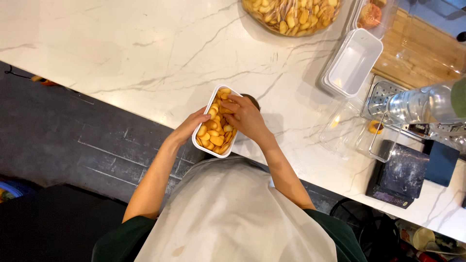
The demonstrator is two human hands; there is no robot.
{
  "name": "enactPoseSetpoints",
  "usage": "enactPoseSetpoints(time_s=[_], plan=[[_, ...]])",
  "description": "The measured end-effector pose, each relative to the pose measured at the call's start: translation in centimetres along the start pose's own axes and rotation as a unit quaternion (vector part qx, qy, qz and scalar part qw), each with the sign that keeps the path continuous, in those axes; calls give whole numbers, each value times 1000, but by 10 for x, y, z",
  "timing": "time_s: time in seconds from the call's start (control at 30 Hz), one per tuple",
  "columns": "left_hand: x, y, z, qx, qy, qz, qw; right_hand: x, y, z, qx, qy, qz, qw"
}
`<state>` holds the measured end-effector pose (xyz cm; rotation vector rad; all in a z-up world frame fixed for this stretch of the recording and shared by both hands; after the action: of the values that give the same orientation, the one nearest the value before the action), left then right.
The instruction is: The person puts food items from a container into a small bowl by hand, then takes three metal cups to a sink to rinse them. The person subsequently fills the cups with ice from a machine, adds ingredients from a pitcher, and carries the cups to a table where they are served to customers.
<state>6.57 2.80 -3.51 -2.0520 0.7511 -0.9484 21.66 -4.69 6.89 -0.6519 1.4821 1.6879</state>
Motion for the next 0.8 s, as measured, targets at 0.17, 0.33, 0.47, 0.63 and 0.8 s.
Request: enactPoseSetpoints(time_s=[0.17,0.33,0.47,0.63,0.8], plan=[[3,0,0,-16,-5,-7,1000,2,6,-3,-23,-33,-74,996],[3,-4,-2,3,-1,7,1000,5,5,-3,-15,-25,-77,997],[4,-5,-5,1,-6,9,1000,1,5,-1,11,-12,-71,997],[3,-4,-6,-11,-13,7,1000,-19,7,-3,0,-101,-1,995],[-1,-1,-11,-7,-12,-7,1000,-22,-14,-10,46,-137,109,984]])
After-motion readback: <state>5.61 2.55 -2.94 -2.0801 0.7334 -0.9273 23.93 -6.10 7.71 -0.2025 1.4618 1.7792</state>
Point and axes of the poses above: each hand's wrist, its own z-axis towards the middle knuckle, its own x-axis out of the palm, y = z × x, the point moved 8 cm from there along z, towards the middle knuckle, and after that the axes turned 5 degrees about -z, right-handed, at the moved point
